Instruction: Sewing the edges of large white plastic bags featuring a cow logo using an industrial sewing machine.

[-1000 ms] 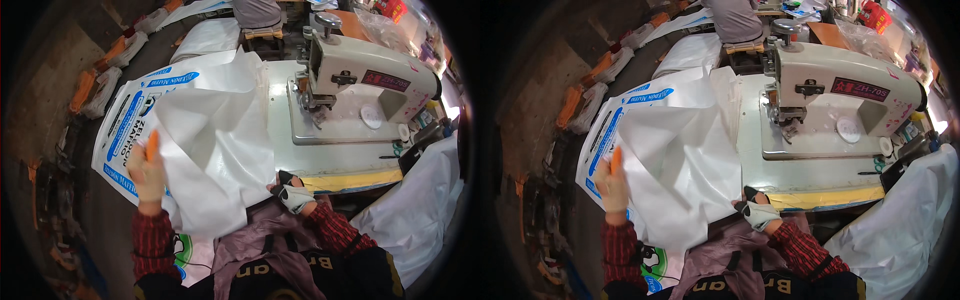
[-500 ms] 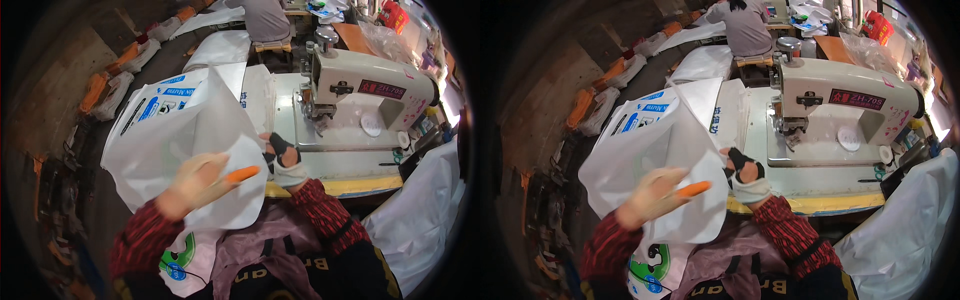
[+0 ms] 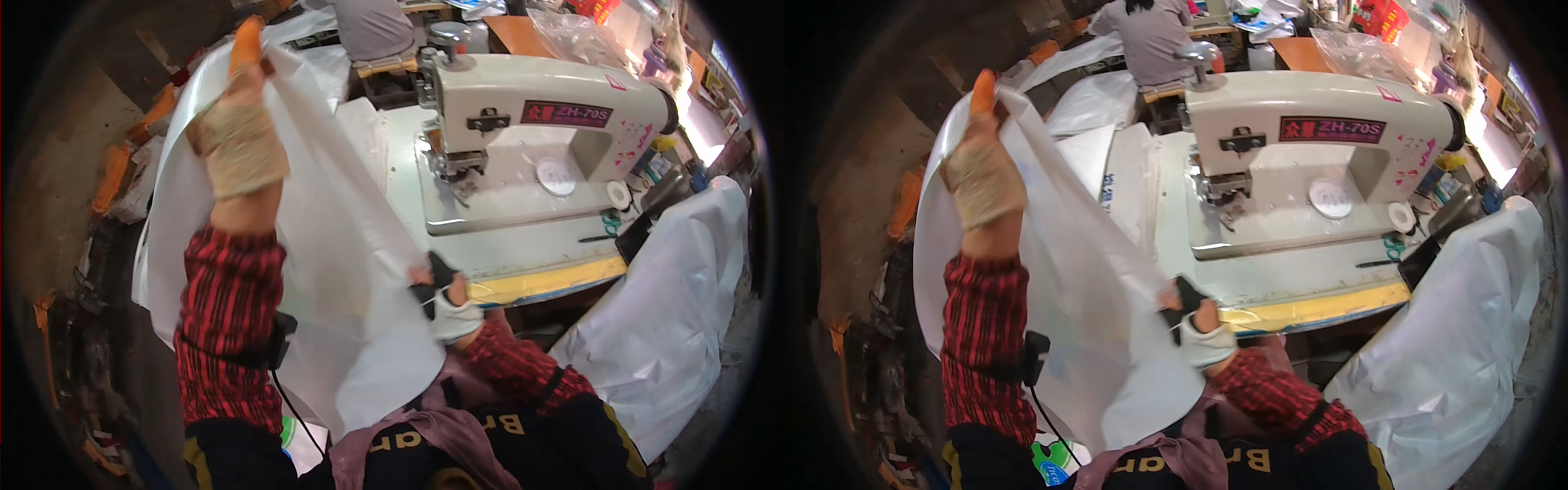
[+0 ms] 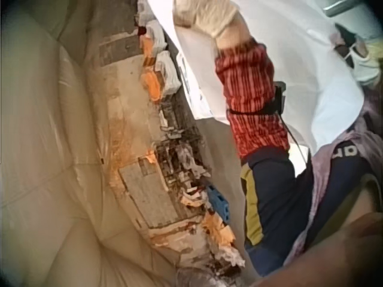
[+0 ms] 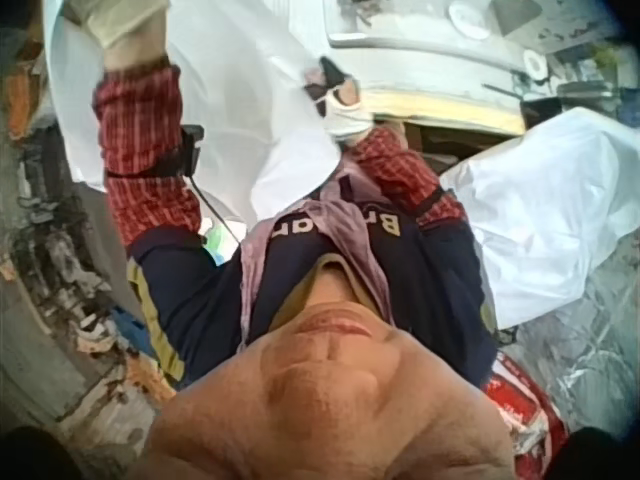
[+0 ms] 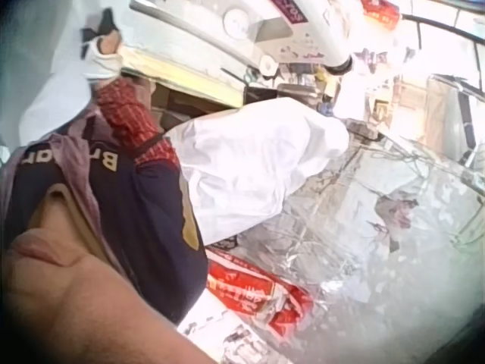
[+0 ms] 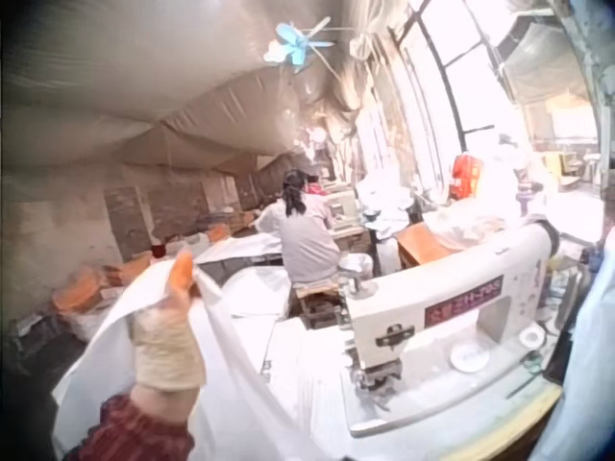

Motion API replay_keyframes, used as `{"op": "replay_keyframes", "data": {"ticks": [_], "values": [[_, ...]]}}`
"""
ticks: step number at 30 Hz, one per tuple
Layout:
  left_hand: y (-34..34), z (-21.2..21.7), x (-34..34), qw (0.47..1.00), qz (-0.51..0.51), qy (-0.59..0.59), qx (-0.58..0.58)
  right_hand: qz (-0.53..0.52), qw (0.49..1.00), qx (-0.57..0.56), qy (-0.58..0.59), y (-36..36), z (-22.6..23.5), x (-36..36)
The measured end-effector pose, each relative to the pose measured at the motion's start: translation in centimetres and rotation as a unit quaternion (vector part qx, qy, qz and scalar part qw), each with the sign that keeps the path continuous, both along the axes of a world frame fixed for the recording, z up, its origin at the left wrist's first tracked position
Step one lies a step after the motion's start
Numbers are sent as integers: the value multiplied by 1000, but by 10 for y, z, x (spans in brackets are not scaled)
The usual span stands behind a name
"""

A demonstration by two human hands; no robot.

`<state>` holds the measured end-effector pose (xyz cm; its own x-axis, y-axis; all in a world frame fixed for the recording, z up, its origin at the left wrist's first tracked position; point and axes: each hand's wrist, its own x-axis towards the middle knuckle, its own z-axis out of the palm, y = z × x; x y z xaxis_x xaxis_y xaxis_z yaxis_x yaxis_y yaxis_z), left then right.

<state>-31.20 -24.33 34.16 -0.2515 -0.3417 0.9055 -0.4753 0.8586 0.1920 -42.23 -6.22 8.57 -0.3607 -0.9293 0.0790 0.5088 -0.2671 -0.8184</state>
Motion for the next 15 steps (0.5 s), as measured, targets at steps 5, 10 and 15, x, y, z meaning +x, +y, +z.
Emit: {"op": "replay_keyframes", "data": {"ticks": [5, 10, 15], "values": [[-64, -102, -38, 907, -223, -104, 343, 60, 872, 139, 465, 59, -42, -13], [-88, -233, -65, 754, -209, 37, 621, 19, 868, 208, 451, 109, -39, -71], [-45, -250, -112, 817, -52, -223, 529, 28, 815, 267, 514, 129, -60, -78]]}}
